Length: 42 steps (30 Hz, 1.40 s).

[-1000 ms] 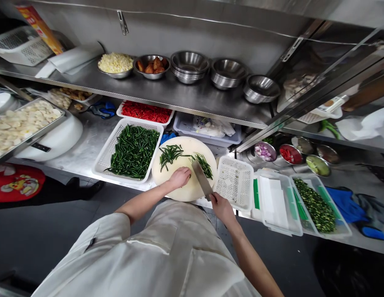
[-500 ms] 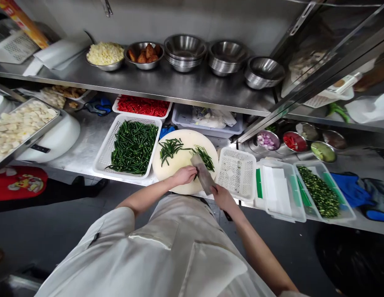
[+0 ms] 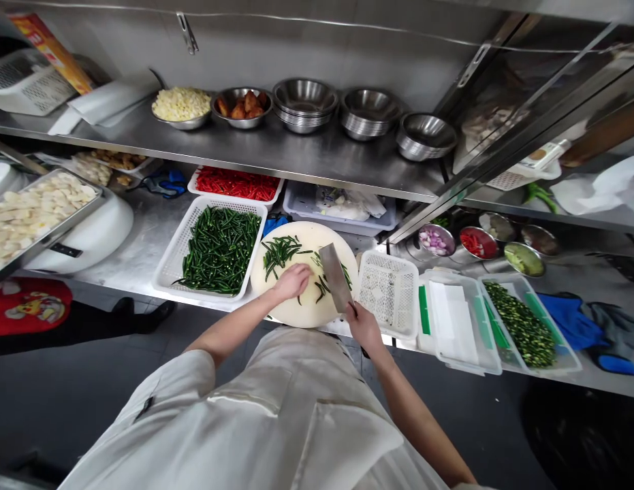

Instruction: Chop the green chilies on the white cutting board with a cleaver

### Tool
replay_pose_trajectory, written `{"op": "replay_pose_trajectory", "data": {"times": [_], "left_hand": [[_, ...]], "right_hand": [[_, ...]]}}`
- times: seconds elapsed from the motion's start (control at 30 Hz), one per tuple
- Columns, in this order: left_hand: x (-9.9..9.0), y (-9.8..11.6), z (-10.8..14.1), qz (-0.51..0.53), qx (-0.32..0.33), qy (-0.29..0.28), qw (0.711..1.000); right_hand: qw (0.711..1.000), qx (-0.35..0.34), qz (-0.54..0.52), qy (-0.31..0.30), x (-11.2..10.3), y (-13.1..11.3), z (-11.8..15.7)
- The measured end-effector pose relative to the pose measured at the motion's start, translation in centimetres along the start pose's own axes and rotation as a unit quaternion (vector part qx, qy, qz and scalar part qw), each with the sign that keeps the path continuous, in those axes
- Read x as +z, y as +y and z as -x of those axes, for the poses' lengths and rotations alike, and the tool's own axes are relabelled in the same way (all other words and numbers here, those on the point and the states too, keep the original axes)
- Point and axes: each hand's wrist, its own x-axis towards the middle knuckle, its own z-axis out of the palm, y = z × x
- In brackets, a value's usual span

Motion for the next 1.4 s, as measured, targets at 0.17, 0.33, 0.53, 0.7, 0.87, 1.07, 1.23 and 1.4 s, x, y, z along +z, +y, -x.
{"op": "replay_pose_trajectory", "data": {"times": [0.17,0.33,0.53,0.7,0.87,1.07,1.23,1.4], "left_hand": [[-1.0,-3.6,-4.8,-0.066,-0.139,-0.016,0.988],[-1.6,-4.0,-5.6,-0.084,-0.108,-0.054,0.989],[0.9,1.1,-0.4,0.003,0.016,-0.058,0.998],[3.8,5.0,2.2,0.026,0.081,-0.091,0.992],[3.9,5.2,2.3,0.04,0.077,-0.085,0.993],[3.7,5.1,1.8,0.055,0.075,-0.102,0.99],[3.4,4.9,1.9,0.067,0.085,-0.108,0.988],[3.5,5.1,2.5,0.054,0.073,-0.098,0.991]], "right_hand": [[0.997,-0.022,0.004,-0.077,-1.4,1.2,3.6],[0.991,-0.019,0.064,-0.115,-1.8,2.4,4.8],[0.991,0.036,0.105,-0.071,-0.8,1.3,4.4],[0.985,0.046,0.14,-0.09,-1.4,-0.1,5.1],[0.979,0.024,0.166,-0.116,-2.4,1.1,5.6],[0.989,0.019,0.132,-0.066,1.2,-0.3,1.3],[0.996,-0.005,0.084,-0.034,1.1,-0.5,0.3],[0.992,-0.019,0.109,-0.067,-0.9,1.7,3.4]]}}
